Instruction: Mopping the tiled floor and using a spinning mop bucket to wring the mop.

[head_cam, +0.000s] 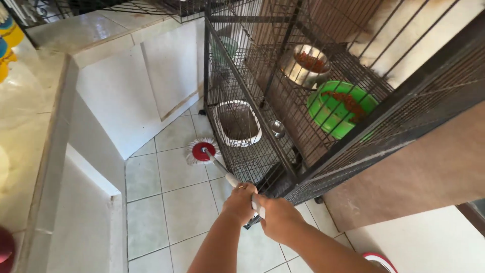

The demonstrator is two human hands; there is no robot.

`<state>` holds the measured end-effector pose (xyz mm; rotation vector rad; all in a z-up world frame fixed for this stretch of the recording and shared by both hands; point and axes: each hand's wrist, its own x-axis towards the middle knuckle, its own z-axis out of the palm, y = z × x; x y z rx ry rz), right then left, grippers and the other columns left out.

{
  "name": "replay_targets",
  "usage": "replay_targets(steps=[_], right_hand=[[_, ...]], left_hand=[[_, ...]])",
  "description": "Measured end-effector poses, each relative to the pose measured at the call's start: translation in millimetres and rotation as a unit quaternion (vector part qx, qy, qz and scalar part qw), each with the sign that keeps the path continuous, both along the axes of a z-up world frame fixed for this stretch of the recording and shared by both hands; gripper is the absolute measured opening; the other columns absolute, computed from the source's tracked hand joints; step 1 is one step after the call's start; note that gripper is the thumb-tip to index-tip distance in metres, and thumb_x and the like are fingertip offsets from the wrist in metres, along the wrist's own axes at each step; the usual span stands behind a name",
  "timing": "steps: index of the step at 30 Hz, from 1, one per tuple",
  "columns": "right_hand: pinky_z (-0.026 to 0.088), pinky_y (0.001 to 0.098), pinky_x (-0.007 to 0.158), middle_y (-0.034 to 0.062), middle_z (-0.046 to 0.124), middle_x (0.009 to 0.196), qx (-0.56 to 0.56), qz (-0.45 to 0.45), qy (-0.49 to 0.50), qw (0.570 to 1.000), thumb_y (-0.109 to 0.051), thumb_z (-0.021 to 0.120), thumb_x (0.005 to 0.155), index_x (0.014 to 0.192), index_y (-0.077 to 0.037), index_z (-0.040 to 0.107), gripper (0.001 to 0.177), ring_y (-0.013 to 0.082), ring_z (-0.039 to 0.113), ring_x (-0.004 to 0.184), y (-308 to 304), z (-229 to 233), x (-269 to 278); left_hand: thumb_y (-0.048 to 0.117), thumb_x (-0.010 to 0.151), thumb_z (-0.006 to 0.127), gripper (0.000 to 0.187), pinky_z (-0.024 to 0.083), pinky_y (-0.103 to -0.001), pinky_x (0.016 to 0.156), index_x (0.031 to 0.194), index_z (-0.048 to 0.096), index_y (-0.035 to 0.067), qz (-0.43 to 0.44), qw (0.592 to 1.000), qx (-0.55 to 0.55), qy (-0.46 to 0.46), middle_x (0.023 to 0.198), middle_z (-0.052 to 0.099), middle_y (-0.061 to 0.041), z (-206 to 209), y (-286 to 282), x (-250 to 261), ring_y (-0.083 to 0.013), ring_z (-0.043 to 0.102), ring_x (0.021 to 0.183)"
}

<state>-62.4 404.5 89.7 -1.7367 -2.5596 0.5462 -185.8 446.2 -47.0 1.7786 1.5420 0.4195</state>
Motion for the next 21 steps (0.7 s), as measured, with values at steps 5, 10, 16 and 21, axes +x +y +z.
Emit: replay_targets(steps=[5, 10, 16, 21], right_hand=[[0.058, 0.0441, 0.084, 0.0146, 0.069, 0.1, -0.171, -0.03, -0.051, 0.984, -0.003, 0.065, 0.081, 0.149, -0.022, 0.046, 0.073, 0.0341, 0.07, 0.095, -27, 32, 27], [0.054, 0.0496, 0.08, 0.0166, 0.067, 0.095, -0.169, 0.085, -0.053, 0.981, -0.001, 0.068, 0.078, 0.15, -0.022, 0.042, 0.079, 0.0371, 0.068, 0.093, -72, 53, 83], [0.055, 0.0473, 0.081, 0.0189, 0.067, 0.1, -0.194, 0.242, -0.097, 0.946, -0.01, 0.059, 0.094, 0.161, -0.028, 0.044, 0.071, 0.0368, 0.07, 0.094, -120, 30, 190], [0.053, 0.0432, 0.087, 0.0196, 0.069, 0.109, -0.2, 0.294, -0.029, 0.934, -0.017, 0.058, 0.104, 0.157, -0.022, 0.052, 0.054, 0.0333, 0.07, 0.101, -169, 37, 238]], left_hand=[[0.01, 0.073, 0.075, 0.034, 0.05, -0.044, 0.098, 0.104, 0.061, 0.014, -0.053, 0.995, 0.084, -0.009, 0.118, 0.062, -0.007, 17, -27, 11, -0.0315, 0.053, 0.124], [0.014, 0.058, 0.077, 0.037, 0.054, -0.041, 0.085, 0.089, 0.058, 0.009, -0.13, 0.983, 0.084, -0.094, 0.104, 0.063, -0.012, 40, -75, 36, -0.0329, 0.064, 0.103], [0.027, 0.072, 0.073, 0.03, 0.053, -0.043, 0.083, 0.089, 0.056, 0.009, -0.187, 0.955, 0.169, -0.157, 0.1, 0.062, -0.016, -5, -164, 113, -0.037, 0.066, 0.1], [0.029, 0.1, 0.056, 0.021, 0.052, -0.048, 0.079, 0.091, 0.055, 0.01, -0.223, 0.939, 0.184, -0.188, 0.094, 0.062, -0.017, -92, -233, 193, -0.0373, 0.069, 0.098]])
